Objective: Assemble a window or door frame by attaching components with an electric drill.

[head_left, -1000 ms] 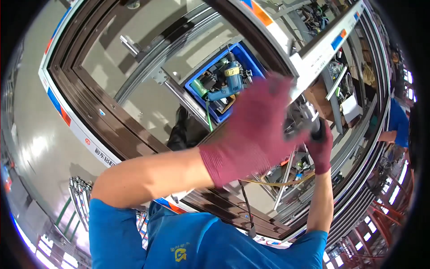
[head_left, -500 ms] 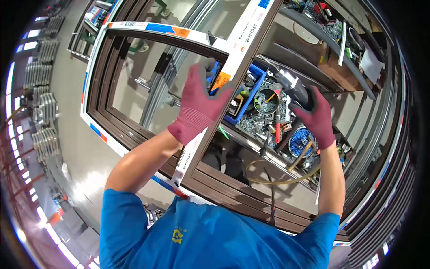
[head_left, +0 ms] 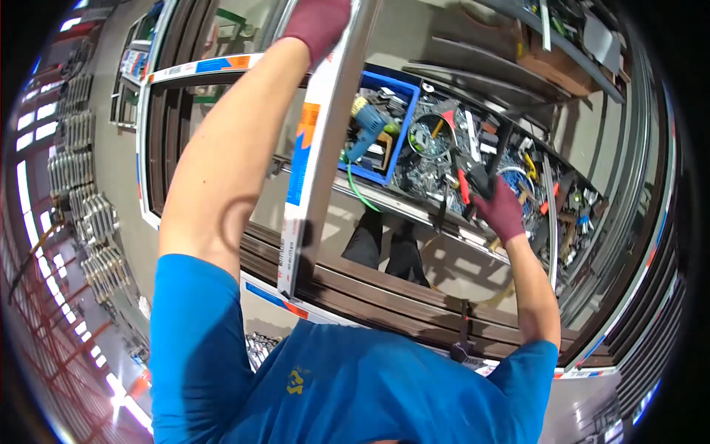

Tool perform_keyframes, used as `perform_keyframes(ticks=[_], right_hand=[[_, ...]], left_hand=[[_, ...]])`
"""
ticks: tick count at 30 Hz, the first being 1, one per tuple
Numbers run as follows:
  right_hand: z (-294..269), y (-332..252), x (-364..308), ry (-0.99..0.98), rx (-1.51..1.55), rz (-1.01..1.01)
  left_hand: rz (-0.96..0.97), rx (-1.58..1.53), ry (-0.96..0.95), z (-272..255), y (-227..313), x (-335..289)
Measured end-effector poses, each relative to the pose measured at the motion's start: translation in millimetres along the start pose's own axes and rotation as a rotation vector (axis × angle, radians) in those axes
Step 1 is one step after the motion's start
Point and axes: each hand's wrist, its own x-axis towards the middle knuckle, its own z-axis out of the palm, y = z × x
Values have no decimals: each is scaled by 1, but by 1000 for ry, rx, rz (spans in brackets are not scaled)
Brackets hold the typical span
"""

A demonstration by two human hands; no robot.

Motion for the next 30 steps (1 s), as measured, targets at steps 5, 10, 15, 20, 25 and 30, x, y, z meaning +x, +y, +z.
perform_keyframes(ticks=[5,10,15,20,25,30], right_hand=[[48,47,2,-108,-60,130],[95,65,23,-68,-86,163],[112,79,7,-51,-124,193],[75,68,-11,-165,-255,102],[-19,-2,-83,-131,-228,-20],[-94,-97,-231,77,-170,-71]], left_hand=[[-207,-22,-114,41,2,29],[-842,-1108,-291,89,-62,22],[-717,-714,-173,42,-27,26],[-697,-827,-235,-10,-82,15],[-1028,-1338,-205,-68,-109,-7],[-915,-1413,-311,-139,-161,-52]])
